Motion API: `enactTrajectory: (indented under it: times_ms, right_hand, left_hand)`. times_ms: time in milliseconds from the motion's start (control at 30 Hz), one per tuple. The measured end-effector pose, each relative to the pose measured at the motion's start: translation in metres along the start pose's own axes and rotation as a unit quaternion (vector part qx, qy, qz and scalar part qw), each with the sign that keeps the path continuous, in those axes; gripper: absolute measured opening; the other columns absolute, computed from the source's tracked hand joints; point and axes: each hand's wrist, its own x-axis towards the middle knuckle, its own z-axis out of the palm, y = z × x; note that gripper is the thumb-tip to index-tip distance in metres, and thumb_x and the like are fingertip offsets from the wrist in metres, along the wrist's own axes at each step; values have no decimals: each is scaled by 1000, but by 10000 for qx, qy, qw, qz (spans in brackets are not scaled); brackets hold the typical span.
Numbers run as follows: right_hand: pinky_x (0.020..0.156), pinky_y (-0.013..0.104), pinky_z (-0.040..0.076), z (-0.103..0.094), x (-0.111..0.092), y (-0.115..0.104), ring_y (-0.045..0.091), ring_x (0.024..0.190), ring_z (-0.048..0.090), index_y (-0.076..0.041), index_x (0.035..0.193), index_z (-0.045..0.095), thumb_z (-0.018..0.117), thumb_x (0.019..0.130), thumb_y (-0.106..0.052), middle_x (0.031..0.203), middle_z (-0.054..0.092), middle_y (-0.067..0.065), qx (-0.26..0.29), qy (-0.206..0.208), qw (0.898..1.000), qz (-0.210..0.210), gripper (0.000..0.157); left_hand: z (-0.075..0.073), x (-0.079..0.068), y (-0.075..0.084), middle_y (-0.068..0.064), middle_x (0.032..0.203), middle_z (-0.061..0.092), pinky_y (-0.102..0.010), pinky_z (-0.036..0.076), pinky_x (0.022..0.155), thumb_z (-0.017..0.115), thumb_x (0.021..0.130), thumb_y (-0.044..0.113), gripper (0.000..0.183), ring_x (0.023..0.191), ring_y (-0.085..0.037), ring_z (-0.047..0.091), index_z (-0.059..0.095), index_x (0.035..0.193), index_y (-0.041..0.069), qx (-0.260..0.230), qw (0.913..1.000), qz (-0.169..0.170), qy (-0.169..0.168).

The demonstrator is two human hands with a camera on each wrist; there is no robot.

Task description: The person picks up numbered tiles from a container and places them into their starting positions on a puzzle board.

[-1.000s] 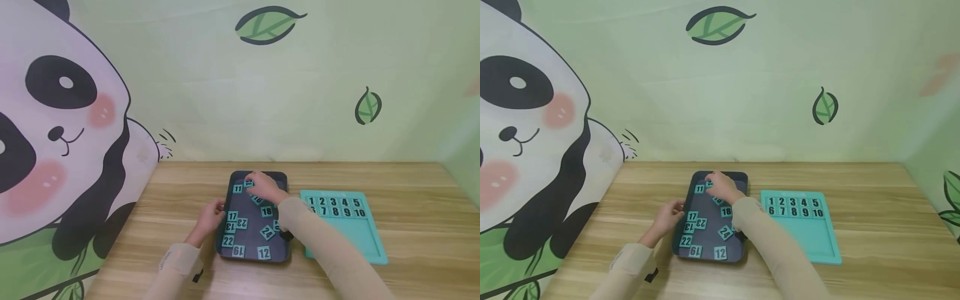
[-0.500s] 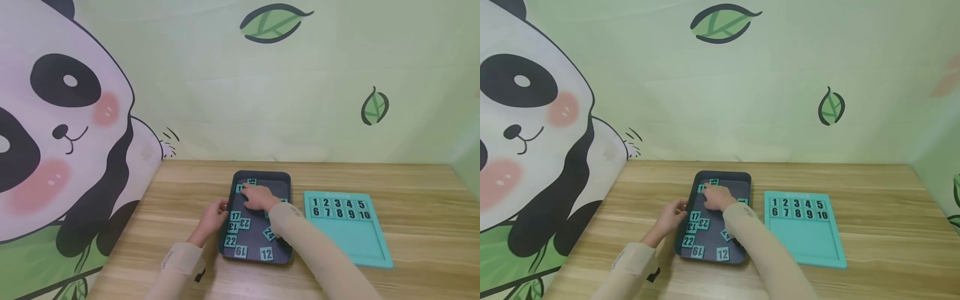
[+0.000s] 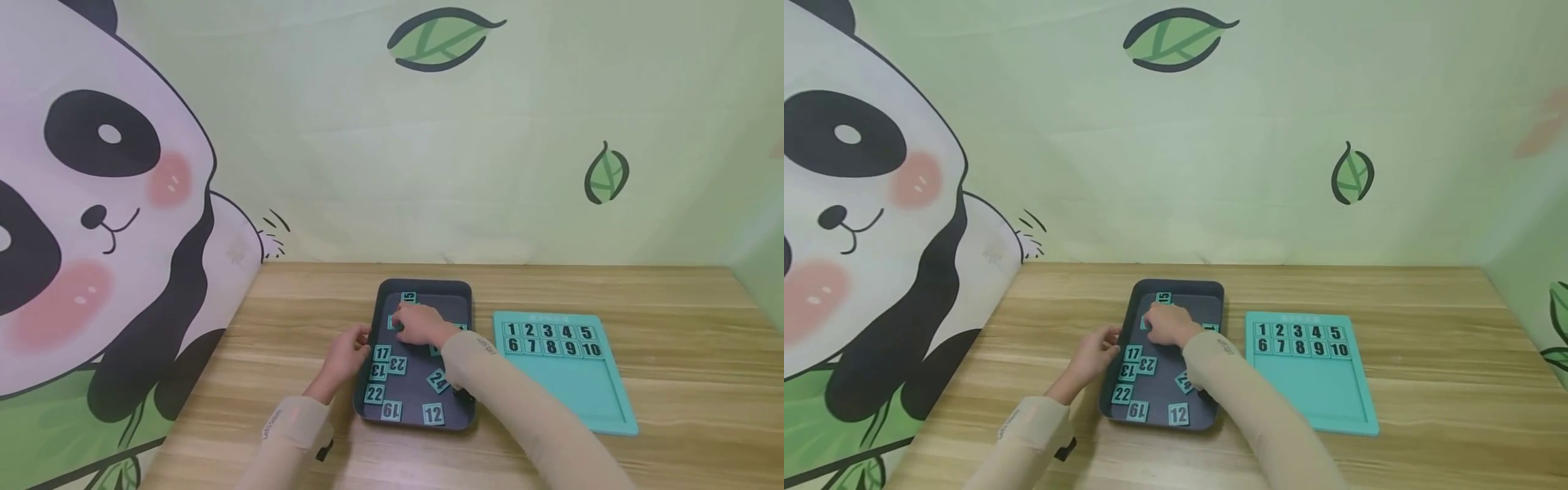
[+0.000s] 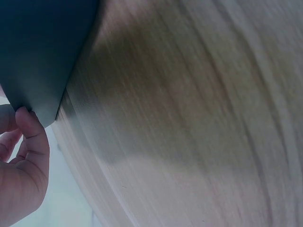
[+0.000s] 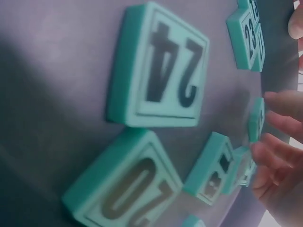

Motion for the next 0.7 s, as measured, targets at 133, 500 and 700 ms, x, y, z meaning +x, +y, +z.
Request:
enactTrajectory:
  times_ms: [133, 500, 700]
  right_hand:
    - [90, 37, 44, 4, 1, 2, 21, 105, 52, -15, 120, 55, 59, 82, -25, 125, 47, 8, 345, 225, 9990, 184, 39]
    - [92, 41, 43, 16, 6, 4, 25, 112, 49, -15, 121, 53, 58, 83, -24, 126, 47, 8, 641, 549, 9948, 575, 39]
    - [87, 39, 46, 20, 6, 3, 24, 104, 54, -15, 114, 57, 58, 82, -21, 118, 52, 7, 610, 748, 9934, 626, 32]
  left_hand:
    - [0, 0, 0, -10, 100, 57, -33, 51, 75, 52, 86, 6, 31, 91, -22, 56, 52, 117, 9, 15, 9999, -108, -16]
    - [0, 0, -1, -11, 99, 57, -33, 51, 75, 52, 85, 4, 31, 91, -23, 56, 53, 116, 8, 7, 10000, 17, 25]
    - [0, -1, 1, -10, 99, 57, -33, 51, 75, 52, 85, 5, 32, 91, -22, 56, 52, 117, 8, 44, 10000, -34, 24]
